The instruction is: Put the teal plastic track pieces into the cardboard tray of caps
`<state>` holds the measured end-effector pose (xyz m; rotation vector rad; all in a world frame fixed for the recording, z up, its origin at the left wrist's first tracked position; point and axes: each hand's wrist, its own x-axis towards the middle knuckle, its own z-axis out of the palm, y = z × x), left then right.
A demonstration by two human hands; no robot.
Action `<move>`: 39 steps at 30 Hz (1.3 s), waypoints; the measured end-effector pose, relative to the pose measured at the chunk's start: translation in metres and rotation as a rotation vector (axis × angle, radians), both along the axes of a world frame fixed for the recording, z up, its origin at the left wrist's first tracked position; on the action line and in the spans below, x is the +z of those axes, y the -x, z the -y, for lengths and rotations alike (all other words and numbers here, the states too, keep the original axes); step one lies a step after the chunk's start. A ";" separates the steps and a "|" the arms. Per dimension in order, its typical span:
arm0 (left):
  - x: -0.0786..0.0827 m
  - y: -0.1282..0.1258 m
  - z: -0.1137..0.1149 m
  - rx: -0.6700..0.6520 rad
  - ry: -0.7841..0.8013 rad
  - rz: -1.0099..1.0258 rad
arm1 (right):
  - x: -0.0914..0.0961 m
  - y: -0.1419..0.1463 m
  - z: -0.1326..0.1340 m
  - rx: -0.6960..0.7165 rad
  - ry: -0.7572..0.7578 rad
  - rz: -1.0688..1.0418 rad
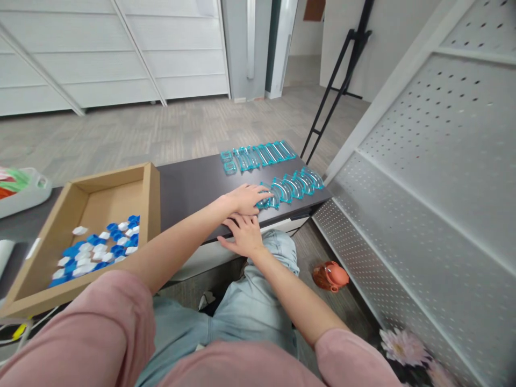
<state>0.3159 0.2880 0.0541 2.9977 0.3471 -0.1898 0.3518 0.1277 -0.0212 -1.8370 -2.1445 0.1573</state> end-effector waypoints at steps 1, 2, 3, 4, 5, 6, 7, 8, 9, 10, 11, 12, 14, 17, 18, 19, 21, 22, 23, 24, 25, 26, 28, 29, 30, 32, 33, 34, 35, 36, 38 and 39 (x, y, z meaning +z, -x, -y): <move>-0.001 0.004 -0.001 0.000 -0.005 0.017 | -0.001 0.000 0.000 0.007 -0.003 -0.016; -0.002 0.008 -0.002 0.001 -0.010 0.041 | -0.001 0.000 0.000 0.014 -0.011 -0.039; -0.002 0.012 -0.004 0.001 -0.013 0.061 | -0.002 0.000 0.000 0.021 -0.022 -0.065; -0.002 0.016 -0.006 0.001 -0.012 0.073 | -0.002 0.000 0.000 0.023 -0.033 -0.087; -0.001 0.020 -0.008 0.007 -0.011 0.077 | -0.002 0.000 0.000 0.024 -0.041 -0.102; 0.000 0.024 -0.010 0.019 -0.011 0.074 | -0.002 0.000 0.000 0.020 -0.048 -0.109; 0.002 0.027 -0.012 0.036 -0.015 0.065 | -0.002 0.000 0.001 0.016 -0.057 -0.111; 0.004 0.031 -0.013 0.058 -0.023 0.053 | -0.002 0.000 0.001 0.013 -0.070 -0.112; 0.007 0.035 -0.013 0.082 -0.032 0.038 | -0.002 0.000 0.002 0.011 -0.089 -0.115; 0.010 0.039 -0.013 0.105 -0.042 0.026 | -0.001 0.000 0.003 0.011 -0.111 -0.119; 0.013 0.044 -0.012 0.126 -0.052 0.017 | -0.001 0.000 0.003 0.015 -0.137 -0.121; 0.015 0.048 -0.011 0.146 -0.062 0.010 | -0.002 -0.001 0.004 0.017 -0.165 -0.122; 0.019 0.058 -0.008 0.183 -0.086 0.011 | -0.004 -0.002 0.003 0.021 -0.218 -0.120; 0.022 0.072 -0.004 0.280 -0.131 0.004 | -0.010 -0.004 0.001 0.017 -0.274 -0.117; 0.024 0.077 -0.003 0.316 -0.141 0.003 | -0.011 -0.004 0.000 0.015 -0.286 -0.119; 0.026 0.083 -0.002 0.349 -0.149 0.003 | -0.012 -0.005 0.000 0.014 -0.293 -0.120; 0.034 0.099 0.000 0.411 -0.151 0.012 | -0.011 -0.005 0.001 0.013 -0.294 -0.119; 0.040 0.109 0.000 0.444 -0.149 0.030 | -0.010 -0.006 0.001 0.016 -0.289 -0.119; 0.047 0.122 0.000 0.478 -0.148 0.058 | -0.008 -0.006 0.002 0.018 -0.282 -0.121; 0.056 0.138 0.000 0.517 -0.150 0.095 | -0.007 -0.007 0.003 0.021 -0.273 -0.123; 0.065 0.157 -0.001 0.557 -0.158 0.132 | -0.006 -0.007 0.003 0.024 -0.269 -0.124; 0.075 0.179 -0.002 0.596 -0.175 0.162 | -0.005 -0.008 0.003 0.024 -0.265 -0.125; 0.093 0.229 -0.001 0.714 -0.212 0.161 | -0.005 -0.008 0.003 0.024 -0.255 -0.120; 0.100 0.255 0.001 0.791 -0.233 0.137 | -0.005 -0.009 0.003 0.023 -0.250 -0.115; 0.105 0.281 0.004 0.863 -0.252 0.098 | -0.006 -0.009 0.002 0.021 -0.244 -0.110; 0.108 0.328 0.014 1.004 -0.276 0.000 | -0.007 -0.008 0.002 0.010 -0.234 -0.100; 0.106 0.348 0.019 1.088 -0.280 -0.054 | -0.007 -0.008 0.001 0.005 -0.230 -0.094; 0.103 0.364 0.026 1.168 -0.274 -0.110 | -0.007 -0.009 0.001 0.001 -0.228 -0.087; 0.098 0.378 0.032 1.226 -0.263 -0.166 | -0.007 -0.009 0.001 -0.001 -0.228 -0.080; 0.093 0.388 0.038 1.266 -0.246 -0.218 | -0.006 -0.009 0.001 0.000 -0.229 -0.073; 0.082 0.401 0.049 1.312 -0.214 -0.282 | -0.005 -0.010 0.002 0.001 -0.235 -0.063; 0.078 0.405 0.053 1.323 -0.205 -0.297 | -0.004 -0.010 0.002 0.000 -0.236 -0.060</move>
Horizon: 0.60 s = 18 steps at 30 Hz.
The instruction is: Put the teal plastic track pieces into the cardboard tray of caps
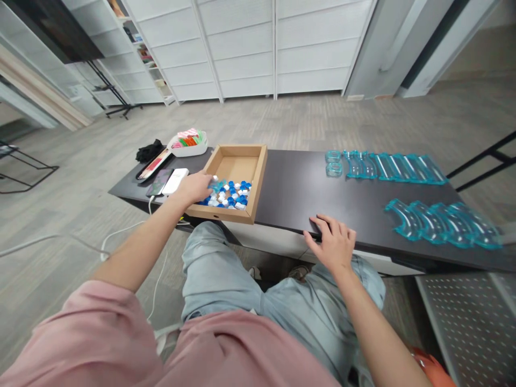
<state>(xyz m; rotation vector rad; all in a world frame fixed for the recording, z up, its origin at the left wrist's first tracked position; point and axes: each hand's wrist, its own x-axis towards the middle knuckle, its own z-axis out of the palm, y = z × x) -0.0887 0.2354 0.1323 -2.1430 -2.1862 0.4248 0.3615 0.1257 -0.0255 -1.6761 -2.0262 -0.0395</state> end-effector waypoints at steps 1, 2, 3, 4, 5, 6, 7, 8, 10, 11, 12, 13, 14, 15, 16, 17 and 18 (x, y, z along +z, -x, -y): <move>-0.003 0.001 0.003 0.008 0.003 0.006 | 0.001 0.000 0.000 -0.002 -0.001 0.000; -0.006 0.001 0.005 0.011 0.000 0.033 | 0.001 0.000 0.000 -0.004 -0.001 -0.002; -0.008 -0.001 0.006 0.010 -0.004 0.075 | 0.001 0.000 0.000 -0.005 -0.002 -0.004; -0.010 -0.005 0.006 0.004 -0.004 0.128 | 0.001 0.000 0.000 -0.004 -0.002 -0.005; -0.011 -0.010 0.005 -0.007 0.001 0.185 | 0.001 0.001 0.000 -0.003 -0.004 -0.006; -0.013 -0.016 0.004 -0.021 0.010 0.237 | 0.000 0.000 0.000 -0.001 -0.006 -0.005; -0.015 -0.022 0.003 -0.037 0.025 0.277 | 0.000 0.000 0.000 0.001 -0.008 -0.003; -0.017 -0.029 0.001 -0.052 0.044 0.299 | -0.001 0.000 0.000 0.002 -0.011 -0.001; -0.022 -0.040 -0.001 -0.068 0.082 0.320 | -0.001 -0.001 0.000 0.002 -0.015 0.003; -0.024 -0.044 -0.002 -0.068 0.099 0.326 | -0.001 -0.001 0.001 0.004 -0.015 0.005; -0.026 -0.047 -0.002 -0.066 0.115 0.328 | -0.001 -0.001 0.001 0.007 -0.013 0.007; -0.027 -0.047 -0.002 -0.062 0.128 0.327 | -0.001 -0.002 0.001 0.011 -0.012 0.010; -0.027 -0.047 -0.002 -0.060 0.139 0.324 | 0.000 -0.002 0.001 0.015 -0.012 0.013; -0.026 -0.045 -0.001 -0.059 0.148 0.320 | 0.000 -0.001 0.001 0.019 -0.011 0.015; -0.025 -0.043 0.000 -0.061 0.156 0.315 | 0.001 -0.001 0.001 0.020 -0.012 0.017; -0.023 -0.040 0.002 -0.064 0.162 0.311 | 0.001 -0.001 0.002 0.021 -0.013 0.017; -0.021 -0.036 0.003 -0.068 0.169 0.308 | 0.001 -0.001 0.002 0.022 -0.014 0.016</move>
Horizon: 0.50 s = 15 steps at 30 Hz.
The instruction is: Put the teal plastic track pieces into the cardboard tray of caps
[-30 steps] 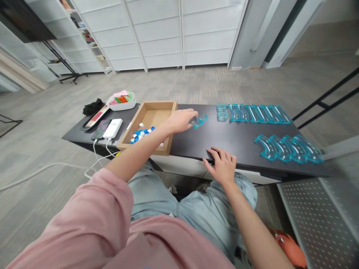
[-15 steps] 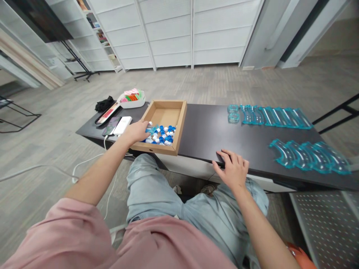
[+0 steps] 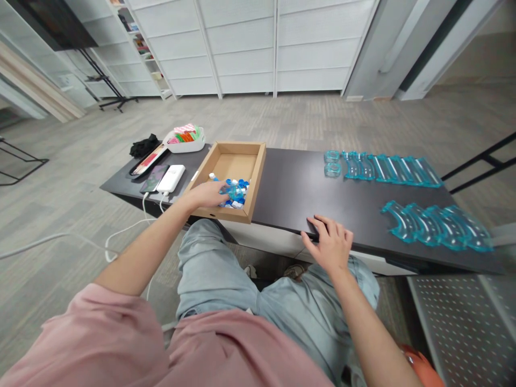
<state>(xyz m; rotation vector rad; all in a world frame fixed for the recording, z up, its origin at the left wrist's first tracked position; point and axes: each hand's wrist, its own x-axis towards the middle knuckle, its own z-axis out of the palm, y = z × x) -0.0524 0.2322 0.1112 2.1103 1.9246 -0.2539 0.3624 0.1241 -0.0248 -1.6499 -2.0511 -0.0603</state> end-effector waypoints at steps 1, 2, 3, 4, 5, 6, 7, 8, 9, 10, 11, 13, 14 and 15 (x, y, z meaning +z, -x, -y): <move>0.002 0.004 0.001 -0.005 0.005 -0.003 | 0.000 0.000 0.000 0.000 -0.001 -0.001; 0.005 0.008 0.003 -0.009 0.011 -0.007 | -0.001 0.000 0.000 0.000 -0.002 -0.001; 0.008 0.013 0.004 -0.011 0.015 -0.010 | -0.001 0.000 0.000 0.000 -0.004 0.000; 0.010 0.017 0.004 -0.008 0.014 -0.010 | -0.002 -0.001 0.000 -0.001 -0.006 0.000; 0.013 0.023 0.004 -0.002 0.010 -0.006 | -0.002 -0.001 0.000 0.000 -0.006 0.001; 0.015 0.029 0.004 0.009 0.001 -0.001 | -0.003 -0.002 -0.001 0.001 -0.006 0.001; 0.018 0.035 0.004 0.028 -0.013 0.000 | -0.003 -0.002 -0.001 0.004 -0.003 -0.001; 0.021 0.040 0.003 0.055 -0.030 -0.004 | -0.004 -0.002 -0.001 0.004 -0.001 -0.004; 0.023 0.045 0.002 0.089 -0.050 -0.009 | -0.004 -0.002 -0.001 0.003 0.000 -0.009; 0.025 0.048 0.002 0.127 -0.072 -0.012 | -0.004 -0.002 -0.001 0.002 0.001 -0.013; 0.027 0.050 0.001 0.164 -0.097 -0.004 | -0.004 -0.001 -0.001 0.002 -0.002 -0.016; 0.027 0.046 0.000 0.219 -0.144 0.056 | -0.003 -0.001 -0.002 -0.002 -0.014 -0.020; 0.025 0.040 0.000 0.231 -0.154 0.105 | -0.003 -0.001 -0.002 -0.003 -0.018 -0.020; 0.023 0.033 0.000 0.237 -0.155 0.153 | -0.003 -0.001 -0.002 -0.002 -0.020 -0.020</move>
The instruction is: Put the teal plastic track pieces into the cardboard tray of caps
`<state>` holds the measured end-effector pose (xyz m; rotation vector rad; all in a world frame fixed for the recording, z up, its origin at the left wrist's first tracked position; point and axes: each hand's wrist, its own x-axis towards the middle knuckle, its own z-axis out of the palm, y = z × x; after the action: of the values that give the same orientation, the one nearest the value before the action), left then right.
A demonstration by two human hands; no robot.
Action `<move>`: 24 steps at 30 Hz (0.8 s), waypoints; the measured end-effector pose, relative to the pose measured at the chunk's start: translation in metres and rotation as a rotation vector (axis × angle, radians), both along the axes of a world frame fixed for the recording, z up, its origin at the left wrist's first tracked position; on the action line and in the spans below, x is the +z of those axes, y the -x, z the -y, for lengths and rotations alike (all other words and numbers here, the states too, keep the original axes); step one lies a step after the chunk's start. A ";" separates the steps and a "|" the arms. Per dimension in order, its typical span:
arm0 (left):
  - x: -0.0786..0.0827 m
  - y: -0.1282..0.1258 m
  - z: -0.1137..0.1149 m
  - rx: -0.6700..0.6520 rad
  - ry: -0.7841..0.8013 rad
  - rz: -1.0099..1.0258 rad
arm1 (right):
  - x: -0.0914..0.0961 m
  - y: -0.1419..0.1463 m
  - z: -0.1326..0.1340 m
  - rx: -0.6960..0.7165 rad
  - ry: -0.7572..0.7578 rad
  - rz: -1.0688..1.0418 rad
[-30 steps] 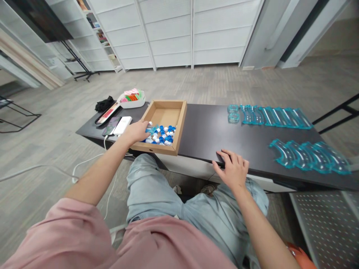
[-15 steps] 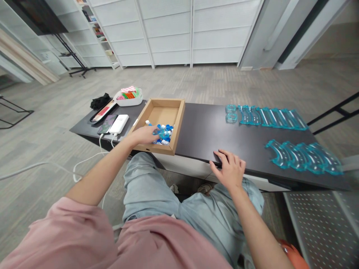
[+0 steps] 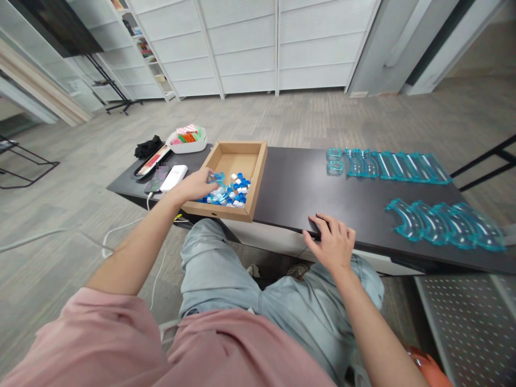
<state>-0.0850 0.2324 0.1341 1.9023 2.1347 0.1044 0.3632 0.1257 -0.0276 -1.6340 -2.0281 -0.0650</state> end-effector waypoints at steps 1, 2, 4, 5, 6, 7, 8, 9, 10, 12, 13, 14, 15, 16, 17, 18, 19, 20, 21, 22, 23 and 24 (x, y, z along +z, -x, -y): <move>-0.003 -0.009 -0.001 -0.004 0.003 0.044 | 0.000 0.000 0.000 0.001 0.000 0.001; -0.007 -0.019 -0.002 -0.008 0.010 0.080 | 0.001 0.000 0.000 0.005 0.004 0.005; -0.015 -0.039 -0.004 -0.024 0.027 0.121 | 0.002 -0.001 0.001 0.017 0.012 0.017; -0.018 -0.048 -0.005 -0.034 0.037 0.131 | 0.003 -0.001 0.001 0.022 0.015 0.022; -0.021 -0.055 -0.007 -0.045 0.051 0.137 | 0.003 -0.002 0.001 0.024 0.018 0.025; -0.023 -0.060 -0.008 -0.055 0.068 0.142 | 0.004 -0.002 0.002 0.024 0.020 0.026; -0.025 -0.064 -0.008 -0.064 0.088 0.142 | 0.004 -0.002 0.002 0.023 0.023 0.024; -0.025 -0.066 -0.009 -0.076 0.107 0.136 | 0.005 -0.002 0.003 0.022 0.026 0.021; -0.025 -0.066 -0.009 -0.092 0.124 0.124 | 0.005 -0.001 0.003 0.022 0.031 0.019; -0.023 -0.063 -0.008 -0.127 0.149 0.080 | 0.006 -0.001 0.003 0.024 0.042 0.009; -0.022 -0.060 -0.008 -0.141 0.151 0.052 | 0.006 -0.001 0.003 0.026 0.047 0.001; -0.020 -0.057 -0.007 -0.149 0.144 0.024 | 0.007 0.000 0.003 0.027 0.053 -0.009; -0.019 -0.054 -0.006 -0.148 0.129 -0.002 | 0.007 0.000 0.002 0.028 0.058 -0.021; -0.018 -0.052 -0.005 -0.141 0.110 -0.026 | 0.007 0.000 0.002 0.026 0.063 -0.033; -0.017 -0.050 -0.004 -0.135 0.087 -0.049 | 0.008 0.001 0.001 0.023 0.068 -0.044; -0.016 -0.050 -0.003 -0.133 0.058 -0.068 | 0.008 0.001 0.001 0.021 0.074 -0.053; -0.016 -0.051 -0.002 -0.133 0.028 -0.081 | 0.009 0.002 0.002 0.018 0.081 -0.059; -0.015 -0.055 -0.001 -0.136 -0.004 -0.088 | 0.009 0.002 0.002 0.015 0.088 -0.065; -0.015 -0.060 0.000 -0.142 -0.039 -0.087 | 0.010 0.003 0.003 0.012 0.097 -0.068; -0.015 -0.068 -0.001 -0.151 -0.067 -0.078 | 0.011 0.004 0.004 0.008 0.109 -0.071; -0.015 -0.078 -0.002 -0.168 -0.100 -0.062 | 0.011 0.005 0.004 0.006 0.121 -0.073; -0.015 -0.091 -0.004 -0.202 -0.135 -0.031 | 0.011 0.006 0.004 0.007 0.136 -0.074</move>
<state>0.0065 0.2362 0.1194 2.1981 1.9861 0.1834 0.3571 0.1217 -0.0170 -1.6854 -2.0197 0.1375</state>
